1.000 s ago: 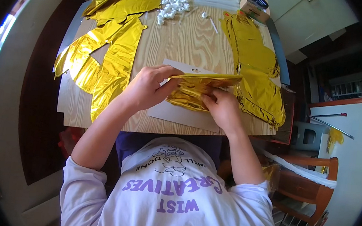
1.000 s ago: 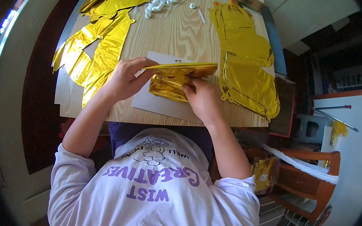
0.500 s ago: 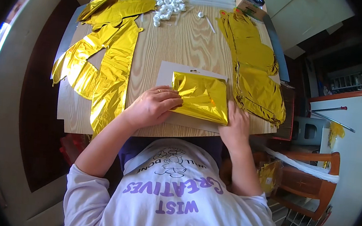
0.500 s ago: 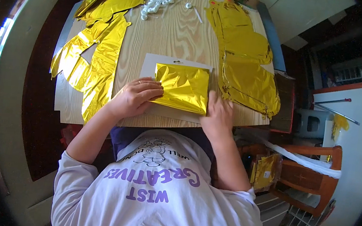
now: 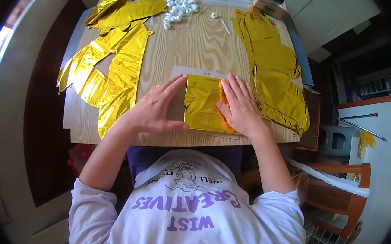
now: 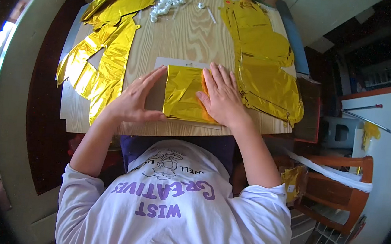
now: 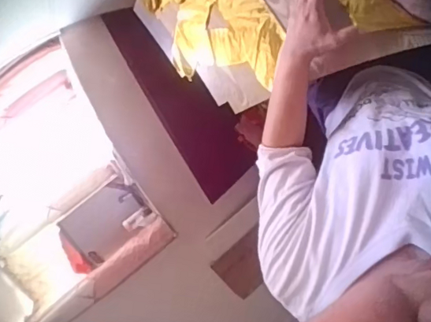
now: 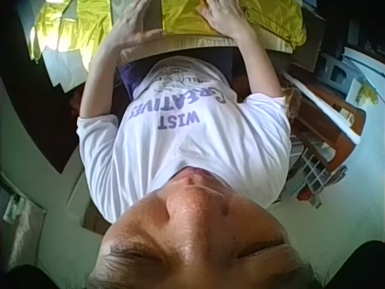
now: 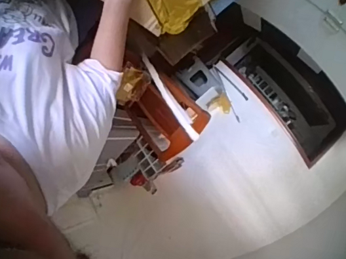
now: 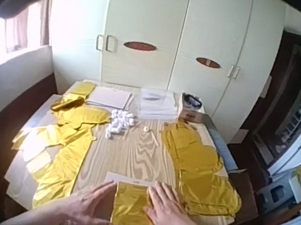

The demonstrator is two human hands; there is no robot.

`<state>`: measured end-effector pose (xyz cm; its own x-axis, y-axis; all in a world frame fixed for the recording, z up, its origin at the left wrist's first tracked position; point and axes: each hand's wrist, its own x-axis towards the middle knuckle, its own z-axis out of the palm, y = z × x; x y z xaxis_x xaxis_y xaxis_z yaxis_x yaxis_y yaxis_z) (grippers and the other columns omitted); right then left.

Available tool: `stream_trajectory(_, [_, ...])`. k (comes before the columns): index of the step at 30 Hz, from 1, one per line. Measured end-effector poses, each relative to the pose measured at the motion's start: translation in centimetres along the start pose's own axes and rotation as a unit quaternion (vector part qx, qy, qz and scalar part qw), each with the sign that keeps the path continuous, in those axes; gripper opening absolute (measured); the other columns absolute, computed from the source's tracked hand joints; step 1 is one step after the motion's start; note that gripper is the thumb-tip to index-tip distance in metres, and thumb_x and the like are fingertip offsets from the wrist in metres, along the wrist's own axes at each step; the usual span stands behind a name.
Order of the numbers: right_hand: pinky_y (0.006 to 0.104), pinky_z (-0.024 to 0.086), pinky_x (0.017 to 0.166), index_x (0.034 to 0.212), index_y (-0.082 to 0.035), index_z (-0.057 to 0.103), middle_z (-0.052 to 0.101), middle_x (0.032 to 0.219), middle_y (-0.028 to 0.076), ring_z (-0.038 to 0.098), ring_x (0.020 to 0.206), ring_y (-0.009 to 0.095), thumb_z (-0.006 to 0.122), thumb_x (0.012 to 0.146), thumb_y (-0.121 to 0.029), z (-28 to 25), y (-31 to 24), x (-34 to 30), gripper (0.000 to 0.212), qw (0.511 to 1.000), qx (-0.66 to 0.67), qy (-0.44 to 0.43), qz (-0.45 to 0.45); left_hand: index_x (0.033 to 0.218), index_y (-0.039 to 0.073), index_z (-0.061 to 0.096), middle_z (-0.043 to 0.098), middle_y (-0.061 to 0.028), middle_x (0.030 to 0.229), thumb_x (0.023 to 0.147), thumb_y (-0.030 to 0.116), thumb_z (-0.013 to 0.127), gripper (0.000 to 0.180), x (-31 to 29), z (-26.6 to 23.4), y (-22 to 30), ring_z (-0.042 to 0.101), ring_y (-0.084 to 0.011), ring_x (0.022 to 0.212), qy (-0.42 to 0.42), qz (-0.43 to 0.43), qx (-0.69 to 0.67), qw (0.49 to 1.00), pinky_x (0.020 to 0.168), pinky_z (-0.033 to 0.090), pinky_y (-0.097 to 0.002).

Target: Folding a gold foil balloon and packaging it into a plastic sleeve with a cardboard insert.

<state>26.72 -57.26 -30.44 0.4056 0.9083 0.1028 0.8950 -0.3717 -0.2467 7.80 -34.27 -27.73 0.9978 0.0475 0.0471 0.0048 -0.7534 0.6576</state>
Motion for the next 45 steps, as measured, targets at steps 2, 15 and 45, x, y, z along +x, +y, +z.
stream_trajectory(2, [0.0514, 0.013, 0.125, 0.156, -0.002, 0.031, 0.026, 0.164, 0.021, 0.023, 0.153, 0.036, 0.046, 0.104, -0.047, 0.9, -0.3, -0.1, 0.071, 1.000, 0.003, -0.005, 0.021, 0.159, 0.002, 0.022, 0.030, -0.0235, 0.161, 0.073, 0.055, 0.084, 0.118, -0.5, 0.8, 1.5, 0.029, -0.0380, 0.150, 0.004, -0.025, 0.007, 1.000, 0.124, 0.025, -0.0438])
stream_trajectory(15, [0.0531, 0.021, 0.123, 0.149, -0.003, 0.045, 0.041, 0.157, 0.017, 0.036, 0.147, 0.034, 0.053, 0.103, -0.032, -1.4, 0.5, -1.4, 0.055, 0.995, 0.036, 0.071, -0.056, 0.150, -0.001, 0.040, 0.036, -0.0259, 0.156, 0.087, 0.064, 0.062, 0.092, 1.1, 4.4, 3.5, 0.028, -0.0455, 0.148, 0.102, 0.062, 0.191, 0.974, 0.122, 0.019, -0.0555])
stream_trajectory(45, [0.0482, 0.044, 0.108, 0.119, -0.003, 0.068, 0.065, 0.127, 0.016, 0.060, 0.123, 0.032, 0.071, 0.079, -0.007, -2.9, 0.5, -8.9, 0.041, 0.981, -0.006, 0.107, -0.160, 0.150, -0.001, 0.041, 0.037, -0.0268, 0.155, 0.086, 0.069, 0.061, 0.096, 0.2, 8.0, 5.5, 0.029, -0.0460, 0.147, 0.099, -0.028, 0.200, 0.974, 0.121, 0.018, -0.0579])
